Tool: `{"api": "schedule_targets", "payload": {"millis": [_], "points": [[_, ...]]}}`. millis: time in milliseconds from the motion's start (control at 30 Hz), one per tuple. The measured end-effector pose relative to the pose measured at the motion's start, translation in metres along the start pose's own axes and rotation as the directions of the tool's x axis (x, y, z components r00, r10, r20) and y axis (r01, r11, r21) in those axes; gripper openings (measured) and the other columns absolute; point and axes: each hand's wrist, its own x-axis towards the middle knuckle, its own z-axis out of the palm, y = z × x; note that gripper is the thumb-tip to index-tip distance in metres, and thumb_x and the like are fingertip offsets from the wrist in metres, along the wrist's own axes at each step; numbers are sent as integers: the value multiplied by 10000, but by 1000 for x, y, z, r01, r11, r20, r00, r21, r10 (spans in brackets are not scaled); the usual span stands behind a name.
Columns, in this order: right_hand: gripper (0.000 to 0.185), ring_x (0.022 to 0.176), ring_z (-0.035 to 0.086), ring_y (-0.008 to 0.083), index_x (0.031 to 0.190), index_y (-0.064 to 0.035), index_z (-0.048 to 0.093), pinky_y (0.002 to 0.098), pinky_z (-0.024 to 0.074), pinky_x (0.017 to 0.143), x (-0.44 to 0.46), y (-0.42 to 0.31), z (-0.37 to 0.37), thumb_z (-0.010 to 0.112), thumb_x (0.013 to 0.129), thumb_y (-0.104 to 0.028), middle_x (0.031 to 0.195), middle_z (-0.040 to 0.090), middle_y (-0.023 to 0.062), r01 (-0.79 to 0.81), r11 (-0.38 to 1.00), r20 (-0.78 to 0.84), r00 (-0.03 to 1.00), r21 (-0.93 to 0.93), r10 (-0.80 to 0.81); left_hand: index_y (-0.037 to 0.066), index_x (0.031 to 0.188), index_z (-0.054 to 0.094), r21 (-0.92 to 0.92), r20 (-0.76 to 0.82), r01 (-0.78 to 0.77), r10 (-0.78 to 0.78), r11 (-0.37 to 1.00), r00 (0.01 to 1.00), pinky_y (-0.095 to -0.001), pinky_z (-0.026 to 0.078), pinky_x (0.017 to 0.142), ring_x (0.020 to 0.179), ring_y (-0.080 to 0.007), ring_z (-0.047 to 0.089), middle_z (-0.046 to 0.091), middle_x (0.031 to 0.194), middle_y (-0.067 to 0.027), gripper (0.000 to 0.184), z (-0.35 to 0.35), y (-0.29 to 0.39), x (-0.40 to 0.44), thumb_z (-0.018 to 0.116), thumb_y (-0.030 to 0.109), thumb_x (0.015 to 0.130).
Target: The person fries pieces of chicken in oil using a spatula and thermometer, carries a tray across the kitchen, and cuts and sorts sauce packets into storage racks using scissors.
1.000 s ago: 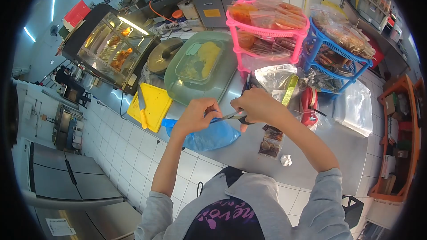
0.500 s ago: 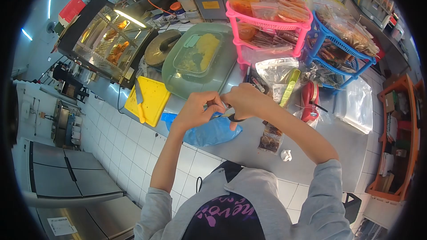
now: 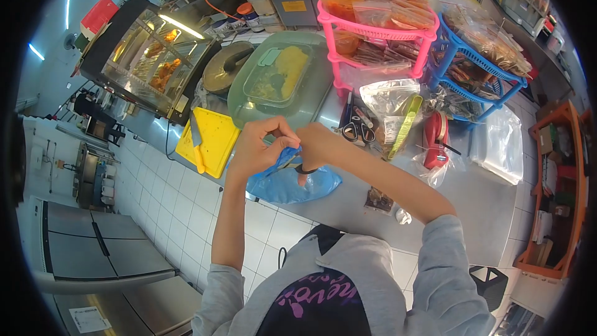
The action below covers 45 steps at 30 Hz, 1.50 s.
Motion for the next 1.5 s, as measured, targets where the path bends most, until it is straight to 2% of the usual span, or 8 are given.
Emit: {"api": "schedule_targets", "payload": {"millis": [867,933,1067,1167,1233,1300,1367,1500], "points": [[641,820,647,282,934,-99,647,386,459,682,-15,-5,-3,857,455,-470,857,668,61,53,985,25,998,-163,-49,10,794,634,109,-289,4,28,994,957,-240,460,657,664,-126,598,639,713,-47,25,-21,-13,-10,619,3,775],[508,896,623,295,948,-98,623,391,469,698,-59,8,-4,851,556,-325,929,653,94,104,992,-365,923,-77,-125,17,836,629,73,-314,46,-21,996,949,-244,459,682,696,-127,599,641,747,-44,53,-36,-18,-19,624,13,783],[480,857,608,272,1018,-88,601,369,469,723,-157,42,1,829,646,-288,935,634,108,-94,922,-376,894,376,244,59,930,621,344,-334,104,19,933,942,-276,458,750,791,-171,603,643,857,-45,147,-24,2,-31,621,14,791],[472,654,547,226,1014,-73,587,328,436,616,-214,78,66,837,641,-219,714,551,69,-283,733,-355,731,618,582,69,934,625,832,-269,40,340,553,901,-333,453,787,851,-242,600,627,924,-83,126,29,43,-19,615,19,819],[482,548,479,182,1003,-75,580,312,398,543,-235,91,126,846,610,-163,581,476,30,-303,663,-431,565,685,703,84,941,637,655,-228,-177,415,735,881,-358,455,761,826,-284,597,628,940,-106,171,83,28,-20,625,8,789],[451,554,477,176,999,-74,580,307,404,547,-243,90,178,828,623,-103,593,486,29,-281,602,-431,485,747,761,80,968,617,360,-94,-241,292,901,952,-360,467,730,819,-277,604,628,932,-97,188,145,5,-23,646,25,790],[416,606,504,179,1005,-83,583,304,430,563,-241,79,210,778,642,-22,671,528,46,-296,583,-514,280,757,811,56,981,582,197,13,86,-91,977,996,-378,481,699,812,-285,612,633,898,-106,207,195,-34,-33,675,133,814],[385,760,574,230,1006,-69,584,335,478,670,-257,79,222,731,662,21,832,586,88,-432,534,-540,121,727,833,71,1008,537,391,79,216,-266,895,961,-401,512,681,825,-326,628,608,899,-121,335,256,-117,-52,684,312,827]]}}
